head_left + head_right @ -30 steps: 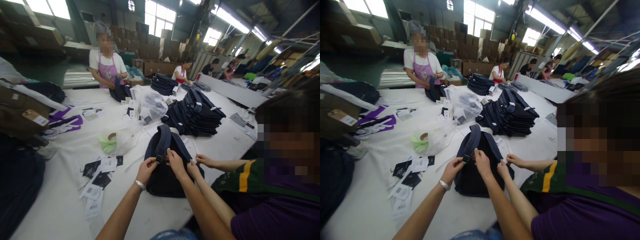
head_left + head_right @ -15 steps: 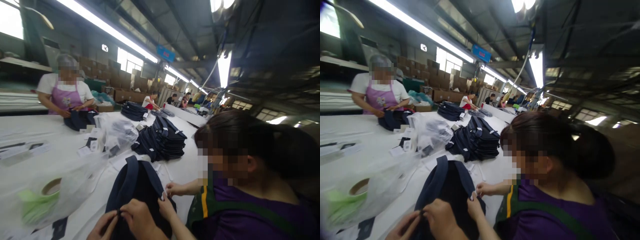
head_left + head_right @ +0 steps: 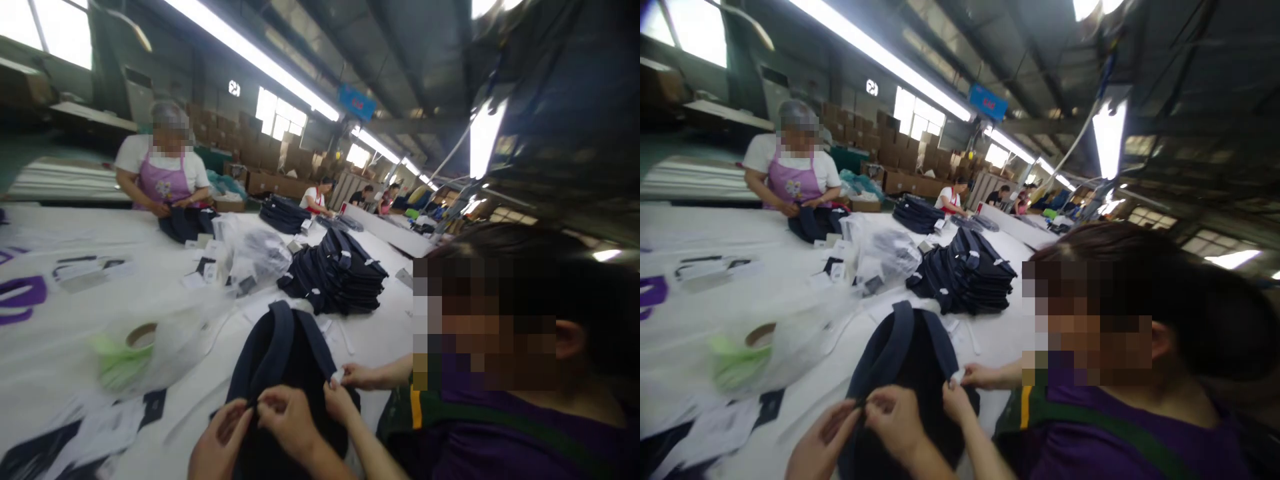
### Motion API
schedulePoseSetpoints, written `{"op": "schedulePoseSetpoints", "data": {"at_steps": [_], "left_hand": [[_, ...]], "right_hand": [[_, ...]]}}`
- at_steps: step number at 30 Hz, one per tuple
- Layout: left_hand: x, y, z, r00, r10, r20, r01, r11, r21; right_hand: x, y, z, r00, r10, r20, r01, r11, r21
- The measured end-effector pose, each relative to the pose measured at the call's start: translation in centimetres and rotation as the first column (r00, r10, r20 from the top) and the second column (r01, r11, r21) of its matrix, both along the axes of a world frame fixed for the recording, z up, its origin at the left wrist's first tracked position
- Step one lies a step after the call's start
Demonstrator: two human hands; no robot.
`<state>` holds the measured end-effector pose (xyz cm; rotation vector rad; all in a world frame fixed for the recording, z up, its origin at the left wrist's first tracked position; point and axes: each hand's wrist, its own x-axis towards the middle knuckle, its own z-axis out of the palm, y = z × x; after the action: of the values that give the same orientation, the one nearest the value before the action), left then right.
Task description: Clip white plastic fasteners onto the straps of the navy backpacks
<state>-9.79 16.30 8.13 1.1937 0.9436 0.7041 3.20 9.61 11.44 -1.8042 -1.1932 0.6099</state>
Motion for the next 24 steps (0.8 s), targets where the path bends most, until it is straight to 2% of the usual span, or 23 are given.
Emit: {"op": "schedulePoseSetpoints", "data": {"at_steps": [2,3,4,6,8,10,11,13,19,22,24], "left_hand": [[-0.5,0.4,0.8,1.0,-0.012,0.006,0.012,1.0,0.002],[-0.6,0.6,1.0,0.999,-0.024,0.025,0.024,1.0,-0.006],[-0.6,0.8,0.9,0.998,-0.033,0.047,0.035,0.999,-0.034],[-0.5,1.0,0.6,0.997,-0.025,0.075,0.033,0.995,-0.099],[-0.5,1.1,0.5,0.996,-0.01,0.087,0.022,0.99,-0.142],[-0.5,1.2,0.8,0.995,-0.011,0.101,0.027,0.987,-0.157],[-0.5,1.2,1.0,0.994,-0.014,0.112,0.032,0.987,-0.159],[-0.5,1.5,1.5,0.99,-0.034,0.139,0.057,0.985,-0.164],[-0.5,2.9,2.3,0.974,-0.142,0.176,0.171,0.971,-0.166],[-0.4,3.5,2.4,0.968,-0.148,0.203,0.19,0.959,-0.209],[-0.4,3.9,2.6,0.968,-0.157,0.195,0.2,0.953,-0.228]], "right_hand": [[-0.6,-0.1,0.1,0.923,-0.147,-0.356,0.115,0.987,-0.109],[-0.6,-0.1,0.3,0.876,-0.179,-0.448,0.131,0.982,-0.138],[-0.6,-0.1,0.5,0.86,-0.187,-0.474,0.136,0.981,-0.14],[-0.3,0.1,1.2,0.927,-0.13,-0.352,0.112,0.991,-0.07],[0.3,0.1,2.1,0.995,0.014,-0.103,-0.013,1.0,0.015],[0.8,0.2,2.9,0.979,0.178,0.101,-0.182,0.983,0.032],[1.0,0.2,3.3,0.959,0.241,0.151,-0.247,0.969,0.023],[1.2,0.3,3.8,0.939,0.29,0.185,-0.297,0.955,0.015],[1.5,1.4,5.0,0.968,0.243,0.066,-0.247,0.967,0.063],[1.9,2.0,4.7,0.974,0.187,-0.13,-0.179,0.981,0.075],[2.0,2.4,4.0,0.932,0.152,-0.33,-0.138,0.988,0.067]]}}
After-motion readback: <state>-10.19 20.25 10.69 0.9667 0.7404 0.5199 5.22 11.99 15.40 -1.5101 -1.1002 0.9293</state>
